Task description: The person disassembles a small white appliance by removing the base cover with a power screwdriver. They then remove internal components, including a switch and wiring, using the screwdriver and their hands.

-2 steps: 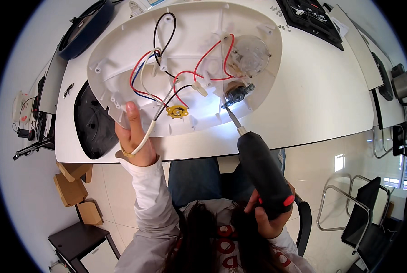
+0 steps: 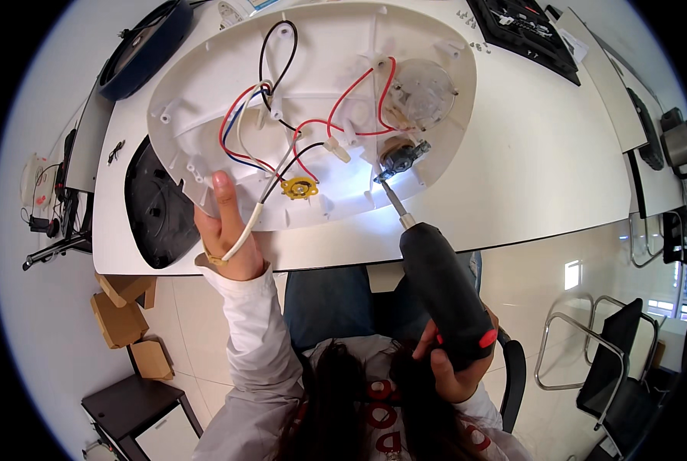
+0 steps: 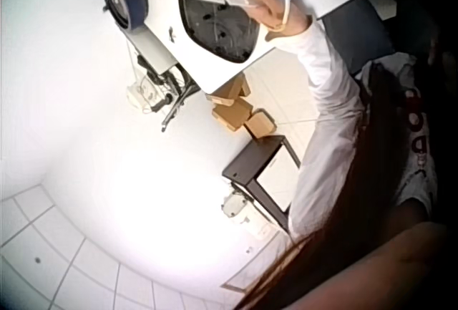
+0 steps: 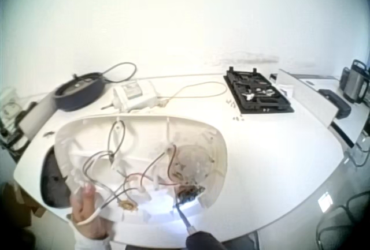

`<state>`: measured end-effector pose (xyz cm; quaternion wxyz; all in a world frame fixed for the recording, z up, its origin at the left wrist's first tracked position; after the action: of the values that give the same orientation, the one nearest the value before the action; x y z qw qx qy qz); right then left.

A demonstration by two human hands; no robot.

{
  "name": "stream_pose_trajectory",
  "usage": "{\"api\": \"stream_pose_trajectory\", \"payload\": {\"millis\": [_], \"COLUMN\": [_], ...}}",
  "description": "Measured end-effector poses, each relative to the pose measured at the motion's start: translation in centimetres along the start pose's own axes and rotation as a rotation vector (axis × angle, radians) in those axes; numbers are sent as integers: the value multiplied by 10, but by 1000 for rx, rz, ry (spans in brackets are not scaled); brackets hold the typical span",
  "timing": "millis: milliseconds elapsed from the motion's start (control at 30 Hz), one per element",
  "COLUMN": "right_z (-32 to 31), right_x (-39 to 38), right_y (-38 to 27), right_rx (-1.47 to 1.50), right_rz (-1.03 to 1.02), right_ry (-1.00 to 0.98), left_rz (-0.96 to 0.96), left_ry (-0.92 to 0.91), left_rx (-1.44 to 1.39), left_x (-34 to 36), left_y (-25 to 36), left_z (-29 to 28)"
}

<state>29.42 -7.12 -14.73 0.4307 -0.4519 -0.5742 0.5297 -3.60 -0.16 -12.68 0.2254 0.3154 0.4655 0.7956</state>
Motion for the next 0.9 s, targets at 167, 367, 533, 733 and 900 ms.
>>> {"api": "stream_pose_trajectory", "payload": {"millis": [167, 367, 533, 733, 900], "right_z": [-2, -5, -5, -5, -4], "right_x": [-1, -1, -3, -1, -2], "right_y": [1, 1, 3, 0, 1], "right_rx": [-35, -68, -85, -102, -48], "right_rz": [-28, -35, -26, -39, -28], "right_ry": [21, 28, 44, 41, 26], "left_rz": [0, -5, -7, 4, -20], "left_ry": [22, 1, 13, 9, -6], "left_rx": [-24, -10, -13, -12, -7], "left_x": [0, 0, 0, -1, -1], "left_y": [0, -1, -1, 0, -1], "left_z": [-1, 0, -1, 0, -3]}}
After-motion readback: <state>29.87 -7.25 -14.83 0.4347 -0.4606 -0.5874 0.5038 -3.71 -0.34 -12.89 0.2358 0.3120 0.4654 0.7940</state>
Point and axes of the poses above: each hand's wrist, its own x-axis towards the middle knuckle, its own z-axis out of the palm, y = z × x, the point moved 9 cm from there along x, towards the middle knuckle, and after that the axes turned 15 degrees about -x, right-handed, at the moved point
